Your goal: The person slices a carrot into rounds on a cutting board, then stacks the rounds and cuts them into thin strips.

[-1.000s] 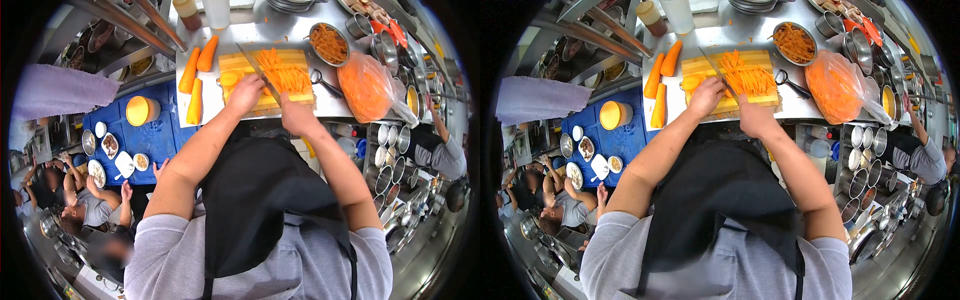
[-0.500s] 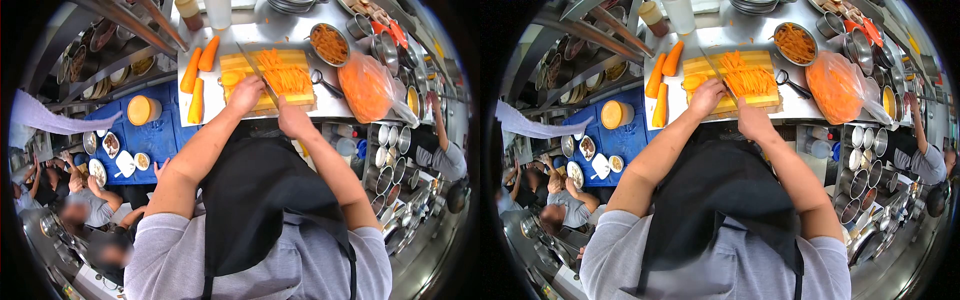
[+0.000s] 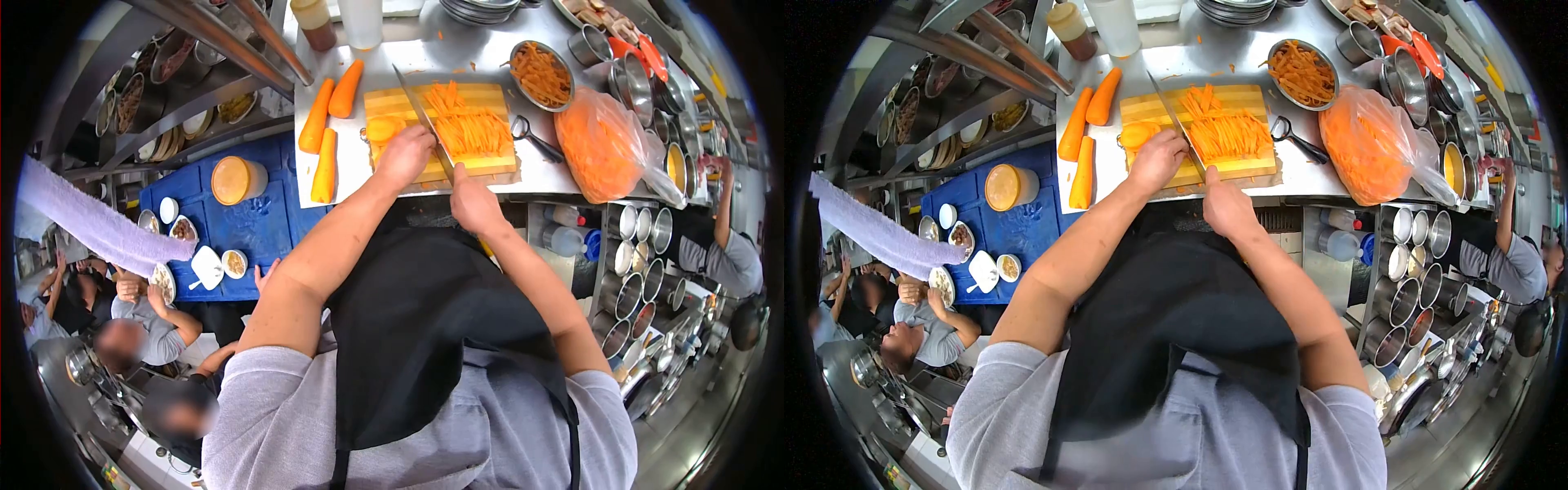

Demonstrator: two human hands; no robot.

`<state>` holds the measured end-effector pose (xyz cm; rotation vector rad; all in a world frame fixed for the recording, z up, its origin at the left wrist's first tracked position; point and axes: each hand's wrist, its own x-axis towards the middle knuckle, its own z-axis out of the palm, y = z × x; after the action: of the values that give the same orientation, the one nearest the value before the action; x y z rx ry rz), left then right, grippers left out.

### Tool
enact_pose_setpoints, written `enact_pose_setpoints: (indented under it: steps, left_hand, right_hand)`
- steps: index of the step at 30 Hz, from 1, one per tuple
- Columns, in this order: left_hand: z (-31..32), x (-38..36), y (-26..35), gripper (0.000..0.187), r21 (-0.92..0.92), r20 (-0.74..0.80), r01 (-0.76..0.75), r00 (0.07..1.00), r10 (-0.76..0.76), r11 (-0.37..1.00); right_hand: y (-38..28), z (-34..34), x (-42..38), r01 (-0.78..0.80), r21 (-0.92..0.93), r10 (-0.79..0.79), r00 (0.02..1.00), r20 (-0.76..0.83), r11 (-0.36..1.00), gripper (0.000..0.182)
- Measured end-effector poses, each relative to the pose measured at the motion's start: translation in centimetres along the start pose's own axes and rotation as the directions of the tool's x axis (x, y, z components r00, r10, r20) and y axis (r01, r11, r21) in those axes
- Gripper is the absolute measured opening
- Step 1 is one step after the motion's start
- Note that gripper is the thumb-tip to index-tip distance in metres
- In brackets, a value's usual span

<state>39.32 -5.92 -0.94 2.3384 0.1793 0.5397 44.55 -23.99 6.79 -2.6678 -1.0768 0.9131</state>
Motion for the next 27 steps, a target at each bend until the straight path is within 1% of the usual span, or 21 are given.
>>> enact_pose_setpoints:
  steps: [3,4,5,6,7,8,9,10,11,12,13,15,16,17,19,20,22,23,26,27]
  left_hand:
    - [0.1,0.5,-0.2,0.004,-0.014,0.004,0.016,1.000,-0.016,1.000]
    - [-0.5,1.2,0.0,0.004,-0.011,0.006,0.001,1.000,-0.001,1.000]
    - [-1.6,1.9,0.5,0.004,-0.042,-0.046,0.047,0.998,-0.049,0.998]
    - [-2.8,2.2,0.9,0.005,-0.077,-0.091,0.099,0.990,-0.105,0.992]
    - [-4.3,2.4,1.3,0.005,-0.072,-0.086,0.097,0.991,-0.103,0.993]
    - [-6.2,2.7,1.5,0.006,-0.103,-0.143,0.137,0.978,-0.151,0.985]
    - [-7.7,2.8,1.3,0.008,-0.136,-0.204,0.171,0.959,-0.196,0.976]
    - [-8.9,2.6,0.8,0.008,-0.129,-0.211,0.165,0.959,-0.190,0.978]
    - [-10.1,2.0,0.4,0.009,-0.115,-0.216,0.234,0.943,-0.254,0.966]
    - [-11.0,1.3,0.3,0.010,-0.101,-0.221,0.304,0.921,-0.320,0.947]
    - [-11.6,0.4,0.4,0.010,-0.094,-0.228,0.306,0.920,-0.320,0.947]
    - [-12.3,-1.4,0.6,0.012,-0.043,-0.214,0.418,0.883,-0.417,0.908]
    - [-12.1,-2.5,0.2,0.017,-0.015,-0.189,0.434,0.883,-0.429,0.901]
    - [-11.4,-3.8,0.0,0.017,-0.009,-0.190,0.428,0.886,-0.422,0.904]
    - [-10.2,-5.4,-0.1,0.026,-0.038,-0.151,0.481,0.863,-0.481,0.876]
    - [-9.9,-5.8,0.3,0.026,-0.036,-0.158,0.476,0.865,-0.475,0.879]
    - [-9.1,-6.2,1.2,0.036,0.009,-0.121,0.442,0.891,-0.437,0.897]
    - [-8.8,-6.1,1.6,0.036,0.010,-0.126,0.438,0.893,-0.433,0.899]
    - [-8.2,-5.6,2.6,0.038,0.110,-0.175,0.326,0.936,-0.304,0.939]
    - [-8.0,-5.3,2.9,0.038,0.112,-0.180,0.323,0.937,-0.301,0.940]
  right_hand:
    - [0.5,-1.6,0.9,0.033,-0.012,-0.032,0.999,0.030,0.999,0.028]
    - [1.0,-2.4,1.1,0.034,-0.041,-0.032,0.999,0.039,0.999,0.028]
    - [0.9,-3.6,1.0,0.034,-0.038,-0.033,0.999,0.028,0.999,0.028]
    - [0.6,-4.7,0.7,0.052,-0.031,-0.051,0.997,0.056,0.998,0.028]
    - [0.3,-5.4,0.3,0.071,-0.022,-0.069,0.994,0.086,0.997,0.028]
    - [-0.1,-5.5,-0.2,0.056,0.003,-0.056,0.992,0.111,0.998,0.030]
    - [-0.3,-4.8,-0.4,0.061,0.006,-0.061,0.993,0.103,0.998,0.030]
    - [-0.4,-3.4,-0.3,0.021,0.025,-0.023,0.996,0.092,0.999,0.032]
    - [-0.4,-2.2,-0.3,-0.017,0.042,0.014,0.996,0.085,0.999,0.033]
    - [-0.3,-1.2,-0.4,0.004,0.062,-0.006,0.999,0.048,0.998,0.032]
    - [-0.3,-1.1,-0.2,0.014,0.063,-0.017,0.999,0.046,0.998,0.032]
    - [0.3,-1.2,0.1,0.006,0.079,-0.009,0.999,0.034,0.997,0.031]
    - [0.8,-1.3,0.3,0.051,0.062,-0.053,0.998,0.030,0.997,0.030]
    - [1.5,-1.2,0.5,0.053,0.068,-0.055,0.998,0.024,0.996,0.030]
    - [2.7,-1.4,1.3,0.143,0.062,-0.145,0.989,0.038,0.988,0.031]
    - [3.0,-1.5,1.3,0.161,0.051,-0.163,0.986,0.036,0.986,0.031]
    - [3.2,-1.3,1.3,0.165,0.054,-0.166,0.986,0.020,0.985,0.031]
    - [3.4,-1.3,1.4,0.163,0.058,-0.164,0.986,0.008,0.985,0.031]
    - [4.0,-1.6,1.3,0.129,0.076,-0.129,0.992,-0.012,0.989,0.031]
    - [4.2,-1.9,1.4,0.133,0.074,-0.132,0.991,-0.017,0.988,0.031]
